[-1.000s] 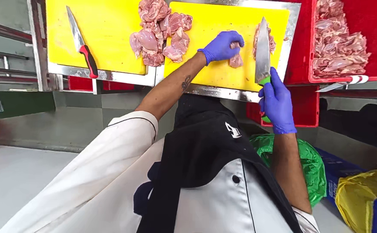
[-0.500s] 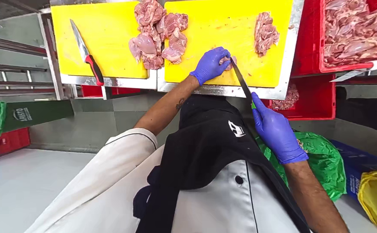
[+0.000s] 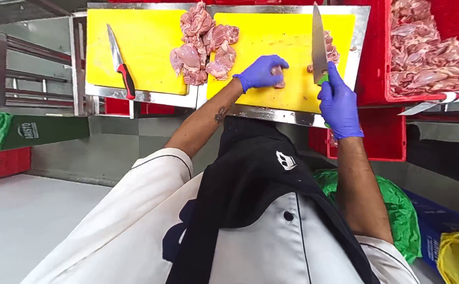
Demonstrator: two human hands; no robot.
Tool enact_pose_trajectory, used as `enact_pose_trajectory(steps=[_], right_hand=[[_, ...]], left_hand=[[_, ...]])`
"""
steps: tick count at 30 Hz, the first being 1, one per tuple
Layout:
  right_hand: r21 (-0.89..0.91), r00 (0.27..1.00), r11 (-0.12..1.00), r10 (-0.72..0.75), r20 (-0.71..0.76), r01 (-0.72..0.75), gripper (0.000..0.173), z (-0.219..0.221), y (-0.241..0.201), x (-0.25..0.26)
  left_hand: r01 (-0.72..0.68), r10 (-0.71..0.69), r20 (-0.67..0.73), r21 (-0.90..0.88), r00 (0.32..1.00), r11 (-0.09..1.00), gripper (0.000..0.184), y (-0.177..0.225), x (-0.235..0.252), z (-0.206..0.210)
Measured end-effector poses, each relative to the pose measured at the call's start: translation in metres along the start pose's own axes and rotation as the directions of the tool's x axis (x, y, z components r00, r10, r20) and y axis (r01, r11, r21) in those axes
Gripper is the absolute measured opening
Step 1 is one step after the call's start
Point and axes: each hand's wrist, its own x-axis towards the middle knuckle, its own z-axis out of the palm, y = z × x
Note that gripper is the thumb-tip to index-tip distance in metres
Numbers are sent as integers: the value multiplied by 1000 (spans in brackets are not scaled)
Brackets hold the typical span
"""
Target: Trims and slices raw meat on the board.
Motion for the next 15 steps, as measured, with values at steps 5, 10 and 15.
enact_pose_trajectory(steps=[5,10,15], right_hand=[[164,999,985,46,24,-50,51,-5,12,-6],[302,998,951,54,44,-65,50,0,8,-17],[305,996,951,27,81,-50,50,8,4,-31]], left_hand=[[-288,148,539,184,829,940,27,50,-15,15],[-20,27,60,-111,998,994,43,24,33,-61],[379,-303,-263,316,916,870,41,-25,36,-147]])
